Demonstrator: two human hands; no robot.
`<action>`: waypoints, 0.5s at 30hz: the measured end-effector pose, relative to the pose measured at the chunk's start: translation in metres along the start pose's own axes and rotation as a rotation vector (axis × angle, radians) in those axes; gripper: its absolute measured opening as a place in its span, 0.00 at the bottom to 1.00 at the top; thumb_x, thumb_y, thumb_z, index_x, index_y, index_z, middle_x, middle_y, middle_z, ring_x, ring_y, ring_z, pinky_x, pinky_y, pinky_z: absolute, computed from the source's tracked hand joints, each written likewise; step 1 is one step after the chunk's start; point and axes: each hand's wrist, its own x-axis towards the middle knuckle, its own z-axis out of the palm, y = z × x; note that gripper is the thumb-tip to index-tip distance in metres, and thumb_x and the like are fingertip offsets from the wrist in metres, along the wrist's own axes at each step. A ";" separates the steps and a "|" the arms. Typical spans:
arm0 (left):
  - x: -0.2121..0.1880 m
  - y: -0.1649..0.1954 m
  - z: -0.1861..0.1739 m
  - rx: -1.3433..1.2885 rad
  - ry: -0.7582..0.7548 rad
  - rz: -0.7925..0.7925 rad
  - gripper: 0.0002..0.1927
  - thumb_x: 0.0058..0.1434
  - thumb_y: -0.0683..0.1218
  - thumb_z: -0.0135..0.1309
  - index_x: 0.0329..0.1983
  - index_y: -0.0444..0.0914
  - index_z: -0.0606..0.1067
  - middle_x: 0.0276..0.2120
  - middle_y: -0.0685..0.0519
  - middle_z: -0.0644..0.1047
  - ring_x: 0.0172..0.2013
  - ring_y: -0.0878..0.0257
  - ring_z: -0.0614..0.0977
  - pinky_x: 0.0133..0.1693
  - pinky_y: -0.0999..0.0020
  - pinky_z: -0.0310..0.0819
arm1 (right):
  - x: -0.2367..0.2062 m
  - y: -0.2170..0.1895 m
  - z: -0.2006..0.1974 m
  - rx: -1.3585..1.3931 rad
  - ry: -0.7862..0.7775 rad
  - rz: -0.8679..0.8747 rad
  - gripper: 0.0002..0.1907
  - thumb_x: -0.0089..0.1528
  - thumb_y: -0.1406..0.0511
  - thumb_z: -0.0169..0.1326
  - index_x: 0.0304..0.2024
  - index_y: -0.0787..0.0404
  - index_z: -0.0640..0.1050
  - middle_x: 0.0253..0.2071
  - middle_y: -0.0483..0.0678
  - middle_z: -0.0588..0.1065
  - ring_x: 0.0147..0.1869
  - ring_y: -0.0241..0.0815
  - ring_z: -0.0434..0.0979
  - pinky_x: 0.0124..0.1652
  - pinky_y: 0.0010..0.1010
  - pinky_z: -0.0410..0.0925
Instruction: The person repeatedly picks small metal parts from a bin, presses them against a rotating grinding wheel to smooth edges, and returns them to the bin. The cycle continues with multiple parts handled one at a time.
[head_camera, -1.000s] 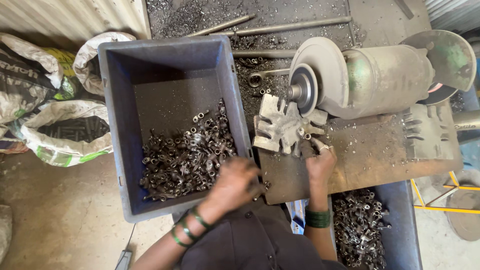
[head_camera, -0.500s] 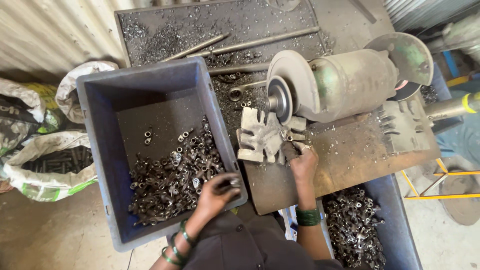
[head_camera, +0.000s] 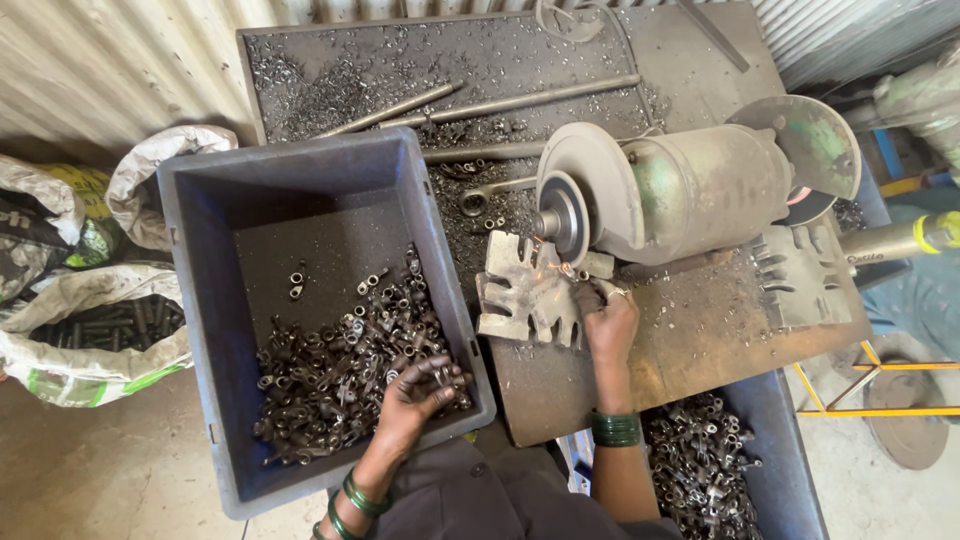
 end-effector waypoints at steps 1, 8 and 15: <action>0.000 0.000 0.000 -0.012 -0.006 -0.002 0.25 0.57 0.30 0.58 0.59 0.33 0.73 0.52 0.45 0.81 0.52 0.54 0.85 0.53 0.64 0.82 | 0.001 -0.001 0.001 0.005 -0.007 0.020 0.13 0.61 0.61 0.62 0.44 0.64 0.84 0.37 0.58 0.81 0.41 0.57 0.80 0.44 0.43 0.71; 0.002 -0.006 -0.001 -0.059 -0.056 -0.013 0.23 0.59 0.30 0.57 0.58 0.31 0.73 0.51 0.43 0.81 0.52 0.54 0.84 0.53 0.62 0.82 | 0.001 -0.003 0.003 -0.029 -0.013 0.074 0.13 0.61 0.59 0.62 0.42 0.61 0.84 0.36 0.57 0.81 0.41 0.58 0.80 0.43 0.43 0.71; 0.002 -0.006 -0.001 -0.055 -0.076 -0.013 0.22 0.59 0.30 0.57 0.57 0.31 0.73 0.50 0.44 0.81 0.51 0.55 0.84 0.54 0.62 0.81 | 0.005 -0.001 0.009 -0.094 -0.016 0.078 0.13 0.62 0.58 0.61 0.42 0.60 0.85 0.37 0.57 0.81 0.42 0.59 0.80 0.43 0.44 0.71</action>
